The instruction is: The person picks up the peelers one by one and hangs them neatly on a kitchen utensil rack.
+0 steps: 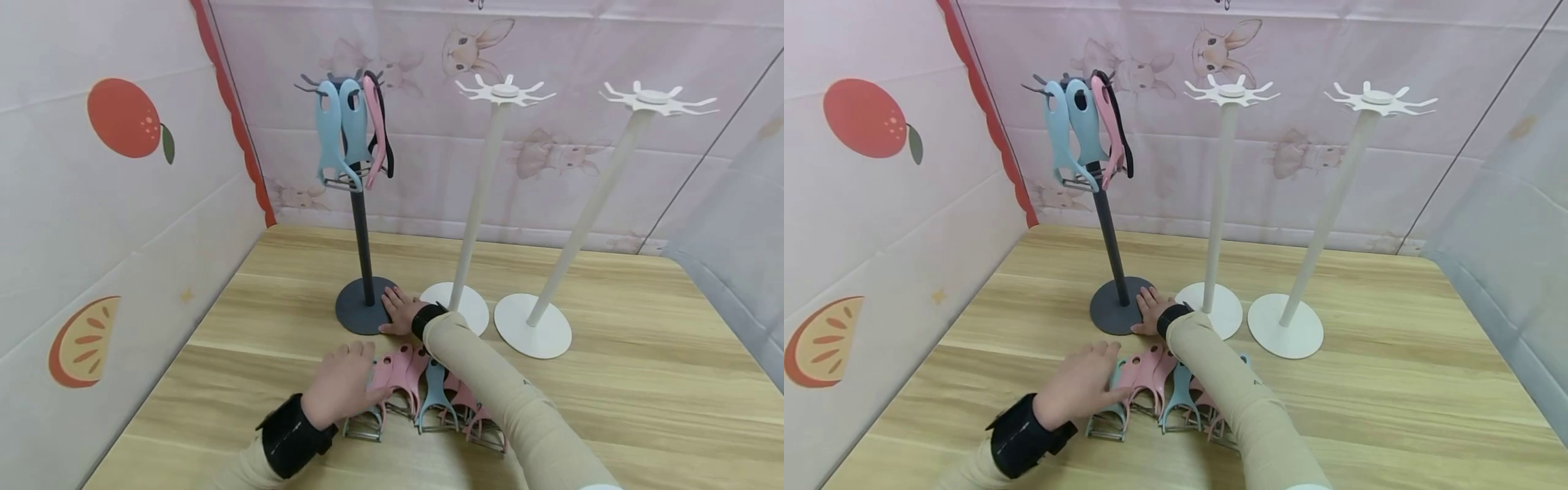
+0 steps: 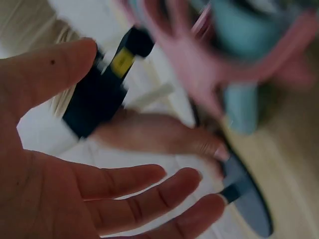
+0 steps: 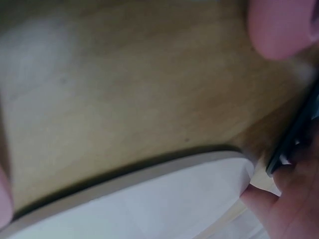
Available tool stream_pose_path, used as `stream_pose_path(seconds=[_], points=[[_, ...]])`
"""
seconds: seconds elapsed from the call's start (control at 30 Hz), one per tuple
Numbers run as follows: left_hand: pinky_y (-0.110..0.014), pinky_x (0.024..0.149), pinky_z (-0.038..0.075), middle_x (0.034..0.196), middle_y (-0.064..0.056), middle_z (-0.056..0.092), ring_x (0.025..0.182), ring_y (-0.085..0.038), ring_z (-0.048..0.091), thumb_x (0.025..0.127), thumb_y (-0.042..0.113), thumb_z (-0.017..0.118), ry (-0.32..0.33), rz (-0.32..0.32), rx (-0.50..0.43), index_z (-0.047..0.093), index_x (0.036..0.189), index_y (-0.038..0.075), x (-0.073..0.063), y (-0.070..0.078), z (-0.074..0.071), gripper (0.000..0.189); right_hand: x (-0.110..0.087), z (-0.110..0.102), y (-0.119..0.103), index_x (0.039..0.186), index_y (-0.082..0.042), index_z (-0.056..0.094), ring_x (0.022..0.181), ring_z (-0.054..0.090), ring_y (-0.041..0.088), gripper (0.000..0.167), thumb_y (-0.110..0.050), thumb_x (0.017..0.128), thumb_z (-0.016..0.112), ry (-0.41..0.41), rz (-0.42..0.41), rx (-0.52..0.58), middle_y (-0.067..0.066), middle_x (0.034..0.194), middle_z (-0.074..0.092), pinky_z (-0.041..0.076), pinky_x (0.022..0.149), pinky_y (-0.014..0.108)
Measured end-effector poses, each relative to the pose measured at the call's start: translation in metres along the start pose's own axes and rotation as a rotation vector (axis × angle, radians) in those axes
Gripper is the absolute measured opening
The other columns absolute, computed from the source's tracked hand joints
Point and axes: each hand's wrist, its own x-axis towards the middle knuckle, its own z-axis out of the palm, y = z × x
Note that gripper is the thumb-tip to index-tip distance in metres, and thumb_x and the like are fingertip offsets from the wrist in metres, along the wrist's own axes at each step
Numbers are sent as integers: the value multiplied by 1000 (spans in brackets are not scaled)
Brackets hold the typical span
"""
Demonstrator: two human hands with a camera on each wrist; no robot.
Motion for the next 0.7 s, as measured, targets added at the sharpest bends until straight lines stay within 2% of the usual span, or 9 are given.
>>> stream_pose_path(seconds=[0.1,0.23,0.37,0.53,0.7], points=[[-44,68,51,97,-18,60,82,-31,59,74,50,73,-17,27,47,57,116,-6,-3,5,12,72,0,0,1,151,-10,10,142,-1,20,75,-52,96,38,-1,1,4,5,156,2,21,110,42],[-37,55,49,86,-14,57,65,-25,55,69,48,77,-13,50,76,58,109,-7,-7,10,25,70,0,-1,1,151,-11,7,142,-3,20,76,-54,96,37,-13,3,-4,5,156,0,20,110,42],[-35,53,46,86,-15,56,63,-23,53,70,41,77,-37,32,85,56,112,-8,-7,12,30,68,-2,-1,1,151,-10,8,142,-2,20,75,-54,96,36,-8,1,2,5,156,0,20,110,41],[-33,50,45,83,-15,57,61,-19,51,70,25,75,-62,30,12,56,110,-9,-7,10,26,56,-1,0,1,151,-10,7,142,-2,20,75,-54,96,35,-9,2,-3,5,156,0,21,110,41],[-34,56,48,91,-17,59,68,-20,54,73,24,75,-86,32,-128,50,120,-12,-12,2,9,64,0,-1,1,151,-11,8,142,-2,20,76,-54,96,37,-13,-2,-3,5,156,0,21,109,43]])
